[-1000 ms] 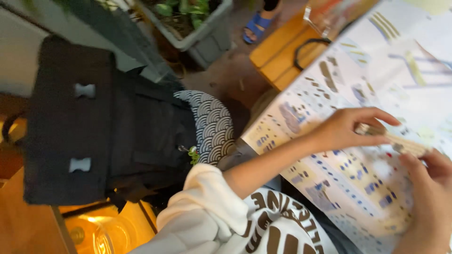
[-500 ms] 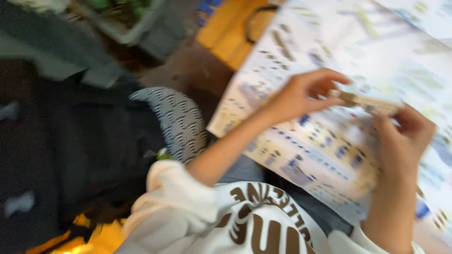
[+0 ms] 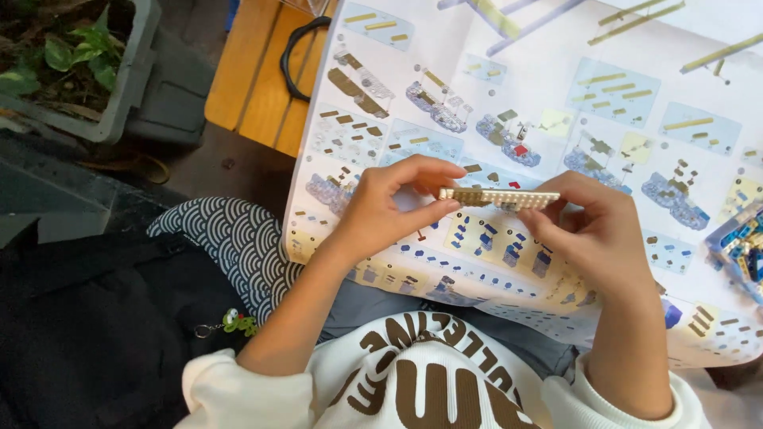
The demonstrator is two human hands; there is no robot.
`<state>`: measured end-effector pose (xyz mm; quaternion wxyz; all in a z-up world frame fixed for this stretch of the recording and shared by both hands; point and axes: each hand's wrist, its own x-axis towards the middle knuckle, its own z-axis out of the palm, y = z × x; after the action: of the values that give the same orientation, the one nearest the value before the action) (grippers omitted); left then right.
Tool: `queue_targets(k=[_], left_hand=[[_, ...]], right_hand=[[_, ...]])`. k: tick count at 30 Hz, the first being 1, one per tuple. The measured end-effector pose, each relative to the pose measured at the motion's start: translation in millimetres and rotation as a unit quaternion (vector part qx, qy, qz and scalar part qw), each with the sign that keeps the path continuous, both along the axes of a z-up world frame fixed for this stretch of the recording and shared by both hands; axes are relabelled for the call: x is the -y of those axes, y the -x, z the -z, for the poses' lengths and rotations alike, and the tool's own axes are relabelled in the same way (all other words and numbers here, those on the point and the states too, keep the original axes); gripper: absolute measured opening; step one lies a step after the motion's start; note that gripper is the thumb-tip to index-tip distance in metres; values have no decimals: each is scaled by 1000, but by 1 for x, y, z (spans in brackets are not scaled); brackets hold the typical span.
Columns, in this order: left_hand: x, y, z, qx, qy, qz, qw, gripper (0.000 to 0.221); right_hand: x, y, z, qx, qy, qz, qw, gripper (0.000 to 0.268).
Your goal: Assembling a LEGO model by following a printed instruction manual, involving searching for, grasping, and connecting small plastic bricks.
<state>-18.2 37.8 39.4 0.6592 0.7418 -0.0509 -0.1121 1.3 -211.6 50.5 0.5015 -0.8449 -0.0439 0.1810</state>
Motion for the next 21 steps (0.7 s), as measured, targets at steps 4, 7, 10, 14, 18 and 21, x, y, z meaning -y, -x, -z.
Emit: queue_targets(k=[4, 7, 10, 14, 18, 21], left_hand=[[-1, 7, 16, 147, -132, -3, 980, 26], [0, 8, 22, 167, -158, 6, 973, 22], [3, 7, 19, 133, -188, 23, 973, 21], [14, 2, 19, 161, -251, 20, 954, 21], [29, -5, 37, 230, -359, -4, 905, 27], [36, -7, 34, 278, -381, -14, 881, 29]], right_hand=[[-7, 2, -3, 49, 65, -58, 995, 9], [-7, 6, -3, 47, 243, -79, 966, 15], [-5, 12, 0, 103, 245, -64, 962, 29], [2, 15, 12, 306, 215, -86, 923, 26], [12, 11, 19, 372, 226, -86, 896, 26], [16, 10, 16, 370, 252, -88, 890, 27]])
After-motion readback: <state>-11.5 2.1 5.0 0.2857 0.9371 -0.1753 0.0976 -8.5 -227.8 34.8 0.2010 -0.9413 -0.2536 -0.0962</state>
